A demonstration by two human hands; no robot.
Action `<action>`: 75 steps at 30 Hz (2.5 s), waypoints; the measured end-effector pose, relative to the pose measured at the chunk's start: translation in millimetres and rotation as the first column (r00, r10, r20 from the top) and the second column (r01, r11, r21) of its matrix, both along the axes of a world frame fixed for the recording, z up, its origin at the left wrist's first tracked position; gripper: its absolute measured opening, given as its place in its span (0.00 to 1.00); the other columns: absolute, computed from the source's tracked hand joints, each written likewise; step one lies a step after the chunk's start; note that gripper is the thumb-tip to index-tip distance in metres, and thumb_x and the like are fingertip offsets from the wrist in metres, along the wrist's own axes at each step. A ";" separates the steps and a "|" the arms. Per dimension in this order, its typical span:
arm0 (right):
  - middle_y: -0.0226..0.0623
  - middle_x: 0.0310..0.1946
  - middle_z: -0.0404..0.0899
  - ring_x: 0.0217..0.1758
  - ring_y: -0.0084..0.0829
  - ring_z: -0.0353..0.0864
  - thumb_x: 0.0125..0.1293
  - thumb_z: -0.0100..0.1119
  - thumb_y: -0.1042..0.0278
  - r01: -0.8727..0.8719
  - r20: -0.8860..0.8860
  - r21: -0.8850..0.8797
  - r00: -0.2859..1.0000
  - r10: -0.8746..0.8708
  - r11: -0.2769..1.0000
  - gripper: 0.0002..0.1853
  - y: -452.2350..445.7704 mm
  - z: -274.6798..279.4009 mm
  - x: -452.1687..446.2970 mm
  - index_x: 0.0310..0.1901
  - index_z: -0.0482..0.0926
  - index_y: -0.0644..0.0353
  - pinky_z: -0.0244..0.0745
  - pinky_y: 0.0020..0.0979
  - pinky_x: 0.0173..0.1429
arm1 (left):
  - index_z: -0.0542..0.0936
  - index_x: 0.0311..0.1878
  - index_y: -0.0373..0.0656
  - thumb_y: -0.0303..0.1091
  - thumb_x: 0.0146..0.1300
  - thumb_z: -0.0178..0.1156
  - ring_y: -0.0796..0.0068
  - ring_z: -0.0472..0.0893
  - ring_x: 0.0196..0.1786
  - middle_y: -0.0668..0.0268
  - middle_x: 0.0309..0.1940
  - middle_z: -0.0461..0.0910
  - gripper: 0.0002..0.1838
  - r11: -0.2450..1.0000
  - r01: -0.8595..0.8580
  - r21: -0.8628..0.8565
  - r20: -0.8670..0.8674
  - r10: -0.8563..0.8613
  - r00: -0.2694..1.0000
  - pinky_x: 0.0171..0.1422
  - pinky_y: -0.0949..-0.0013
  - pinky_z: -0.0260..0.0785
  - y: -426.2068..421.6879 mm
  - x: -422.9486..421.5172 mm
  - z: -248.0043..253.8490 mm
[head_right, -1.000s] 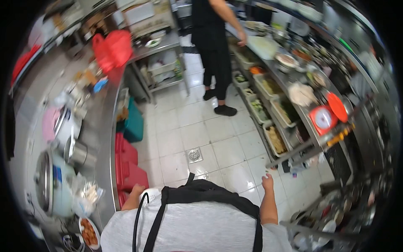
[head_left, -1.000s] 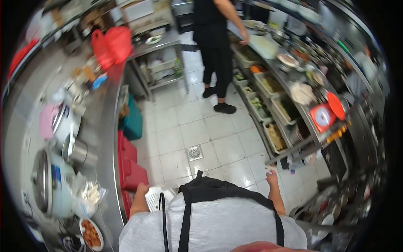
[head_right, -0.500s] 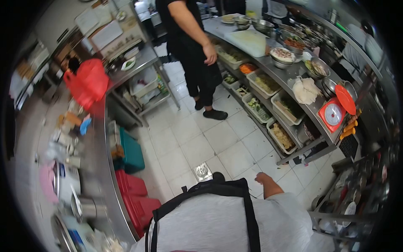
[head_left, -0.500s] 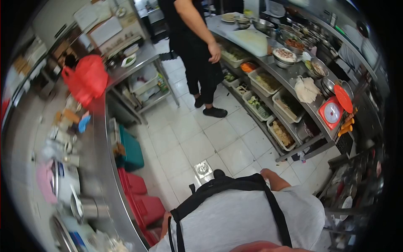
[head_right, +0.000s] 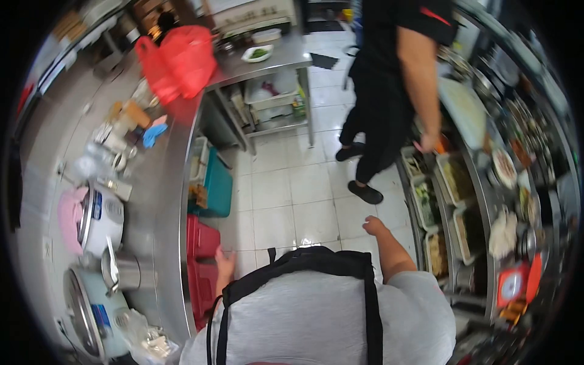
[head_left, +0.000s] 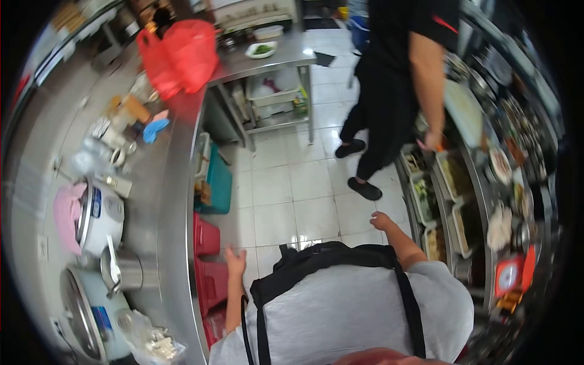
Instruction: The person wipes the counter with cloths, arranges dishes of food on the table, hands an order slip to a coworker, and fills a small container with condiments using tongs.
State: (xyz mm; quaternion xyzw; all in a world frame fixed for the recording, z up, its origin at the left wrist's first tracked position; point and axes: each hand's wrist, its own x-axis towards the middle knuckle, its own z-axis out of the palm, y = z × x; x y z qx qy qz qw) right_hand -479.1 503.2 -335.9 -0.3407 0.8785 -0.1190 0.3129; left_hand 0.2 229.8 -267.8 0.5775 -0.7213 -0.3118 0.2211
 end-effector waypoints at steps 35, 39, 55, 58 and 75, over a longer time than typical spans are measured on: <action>0.46 0.45 0.72 0.50 0.42 0.70 0.51 0.56 0.53 -0.529 0.217 -0.035 0.824 0.523 0.848 0.25 -636.0 82.0 -181.0 0.49 0.70 0.59 0.64 0.34 0.53 | 0.47 0.65 0.55 0.73 0.39 0.48 0.38 0.50 0.62 0.40 0.60 0.47 0.52 0.660 -0.709 -0.250 0.264 0.750 0.606 0.62 0.47 0.45 -711.9 -102.4 92.9; 0.44 0.47 0.71 0.51 0.37 0.70 0.55 0.52 0.53 -0.624 0.420 -0.276 0.606 0.676 0.731 0.25 -751.5 173.4 -155.3 0.53 0.66 0.57 0.64 0.33 0.54 | 0.54 0.62 0.54 0.57 0.51 0.46 0.53 0.62 0.56 0.56 0.61 0.54 0.36 0.782 -0.610 -0.125 0.612 0.545 0.573 0.50 0.47 0.59 -728.9 -109.7 96.2; 0.39 0.41 0.72 0.44 0.30 0.70 0.58 0.51 0.59 -0.183 0.493 -0.448 0.766 0.413 0.875 0.25 -771.6 294.0 -238.9 0.56 0.61 0.60 0.65 0.29 0.48 | 0.66 0.53 0.55 0.49 0.57 0.43 0.61 0.76 0.38 0.60 0.45 0.73 0.21 0.779 -0.172 -0.602 0.600 0.584 0.547 0.43 0.55 0.67 -779.8 -124.4 74.5; 0.37 0.39 0.72 0.41 0.28 0.71 0.57 0.52 0.59 -0.230 0.359 -0.504 0.821 0.444 0.832 0.25 -775.9 299.8 -281.0 0.55 0.62 0.58 0.66 0.28 0.47 | 0.63 0.55 0.58 0.50 0.56 0.42 0.60 0.76 0.37 0.60 0.46 0.72 0.23 0.674 0.164 -0.720 0.634 0.544 0.549 0.42 0.52 0.66 -786.0 -67.2 60.4; 0.44 0.32 0.77 0.37 0.36 0.76 0.53 0.53 0.61 -0.387 -0.343 -0.424 0.905 0.250 0.819 0.16 -1018.9 323.3 -554.7 0.40 0.75 0.64 0.69 0.31 0.42 | 0.63 0.56 0.46 0.43 0.49 0.58 0.50 0.61 0.54 0.46 0.52 0.60 0.31 0.480 -0.516 -0.709 0.102 0.794 0.599 0.54 0.53 0.57 -620.7 -317.5 101.7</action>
